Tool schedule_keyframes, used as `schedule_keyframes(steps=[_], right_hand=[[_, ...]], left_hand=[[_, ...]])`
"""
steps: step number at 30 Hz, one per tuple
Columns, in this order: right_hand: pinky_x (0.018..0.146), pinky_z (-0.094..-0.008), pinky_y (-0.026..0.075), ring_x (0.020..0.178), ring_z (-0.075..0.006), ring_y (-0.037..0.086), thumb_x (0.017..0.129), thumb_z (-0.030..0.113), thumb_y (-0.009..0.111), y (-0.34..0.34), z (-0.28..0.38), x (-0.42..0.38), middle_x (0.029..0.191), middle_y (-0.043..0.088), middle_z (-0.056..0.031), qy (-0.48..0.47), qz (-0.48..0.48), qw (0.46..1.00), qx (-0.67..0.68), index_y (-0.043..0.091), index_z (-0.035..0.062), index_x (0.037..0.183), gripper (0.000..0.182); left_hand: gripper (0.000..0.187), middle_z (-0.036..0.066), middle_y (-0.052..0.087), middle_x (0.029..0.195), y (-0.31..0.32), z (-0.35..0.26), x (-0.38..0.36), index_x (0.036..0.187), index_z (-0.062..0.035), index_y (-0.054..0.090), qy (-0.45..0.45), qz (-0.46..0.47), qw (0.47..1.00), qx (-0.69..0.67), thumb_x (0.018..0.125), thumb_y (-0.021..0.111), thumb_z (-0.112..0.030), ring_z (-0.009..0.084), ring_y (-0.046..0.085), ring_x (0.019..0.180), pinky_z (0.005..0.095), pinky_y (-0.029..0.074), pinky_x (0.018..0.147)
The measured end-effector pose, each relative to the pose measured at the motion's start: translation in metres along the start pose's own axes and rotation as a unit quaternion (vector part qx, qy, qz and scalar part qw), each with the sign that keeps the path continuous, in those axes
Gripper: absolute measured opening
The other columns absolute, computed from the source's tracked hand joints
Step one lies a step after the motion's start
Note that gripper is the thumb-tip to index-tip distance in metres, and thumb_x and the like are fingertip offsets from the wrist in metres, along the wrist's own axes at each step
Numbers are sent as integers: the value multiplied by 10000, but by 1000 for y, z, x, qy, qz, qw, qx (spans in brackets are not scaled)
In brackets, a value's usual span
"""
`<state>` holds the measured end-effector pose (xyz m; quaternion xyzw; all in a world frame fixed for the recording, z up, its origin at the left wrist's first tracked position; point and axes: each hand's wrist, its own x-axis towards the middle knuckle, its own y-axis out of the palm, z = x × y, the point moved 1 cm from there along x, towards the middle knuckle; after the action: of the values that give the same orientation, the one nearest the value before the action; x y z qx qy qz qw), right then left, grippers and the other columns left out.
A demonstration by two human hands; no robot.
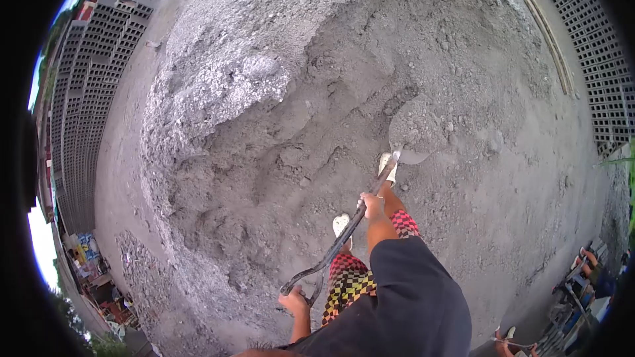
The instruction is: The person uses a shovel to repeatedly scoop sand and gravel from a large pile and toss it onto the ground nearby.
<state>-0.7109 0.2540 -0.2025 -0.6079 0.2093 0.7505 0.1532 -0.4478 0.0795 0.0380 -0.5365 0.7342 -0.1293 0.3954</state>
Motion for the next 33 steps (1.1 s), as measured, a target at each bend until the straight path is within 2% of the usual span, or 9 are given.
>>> schedule_keyframes(steps=[10, 12, 14, 16, 18, 19, 23, 29, 33], right_hand=[[531, -393, 459, 532, -213, 497, 747, 57, 549, -25, -133, -98, 630, 471, -65, -34, 8, 999, 28, 478, 35, 774, 79], [543, -379, 467, 537, -216, 502, 746, 51, 535, -28, -166, -108, 620, 474, -73, -14, -13, 999, 31, 504, 44, 765, 38], [538, -372, 472, 550, -211, 518, 735, 45, 541, -35, -210, -91, 624, 491, -72, -37, 81, 990, 107, 519, 52, 758, 34], [529, -368, 474, 560, -209, 530, 739, 57, 551, -34, -230, -115, 640, 511, -68, -40, 73, 990, 114, 518, 52, 760, 39], [527, -368, 475, 563, -208, 535, 749, 73, 562, -37, -242, -140, 644, 518, -60, -17, 55, 988, 141, 518, 51, 767, 53], [535, -365, 476, 568, -210, 535, 755, 78, 565, -42, -248, -143, 644, 516, -60, -7, 62, 984, 165, 518, 50, 774, 59], [573, -354, 473, 588, -215, 530, 761, 78, 566, -81, -265, -146, 657, 507, -62, 23, 60, 962, 267, 520, 47, 790, 63], [505, -377, 478, 575, -228, 541, 753, 47, 555, -242, -259, -131, 665, 514, -81, -8, -67, 874, 481, 519, 11, 813, 79], [524, -392, 469, 557, -232, 532, 753, 70, 558, -431, -256, -167, 645, 510, -76, -157, -138, 782, 587, 512, 30, 775, 65]], left_hand=[[121, 83, 558, 619, -162, 64, 27, 692, 30, 561, -54, 13, 998, -38, 572, 549, 37, 178, 526, 520, 301, 425, 516], [219, 63, 517, 563, -197, 78, 45, 801, 54, 540, 51, 60, 995, -64, 584, 547, 33, 165, 491, 453, 294, 408, 466], [355, 133, 544, 688, -225, 84, 50, 923, 98, 492, 18, 103, 994, 8, 586, 561, 9, 225, 536, 589, 328, 440, 574], [455, 225, 525, 893, -242, 82, 52, 989, 130, 453, 188, -99, 962, 172, 583, 581, -31, 301, 527, 800, 368, 422, 728], [470, 277, 450, 1052, -261, 64, 60, 988, 138, 465, 158, -40, 966, 203, 594, 592, -83, 344, 454, 950, 387, 361, 848], [363, 243, 522, 893, -282, 83, 96, 878, 127, 504, 389, 63, 844, 365, 585, 559, -81, 325, 503, 802, 388, 401, 747], [269, 183, 552, 796, -248, 16, 41, 764, 90, 534, 280, 92, 944, 152, 555, 588, -70, 292, 520, 702, 363, 421, 687], [127, 84, 441, 496, -142, 26, -15, 565, 86, 439, 568, 277, 767, 106, 518, 465, -29, 192, 388, 465, 366, 325, 457], [60, 50, 493, 520, -25, 86, -79, 573, 49, 494, 536, 427, 716, 136, 526, 491, 11, 146, 438, 441, 305, 347, 434]])
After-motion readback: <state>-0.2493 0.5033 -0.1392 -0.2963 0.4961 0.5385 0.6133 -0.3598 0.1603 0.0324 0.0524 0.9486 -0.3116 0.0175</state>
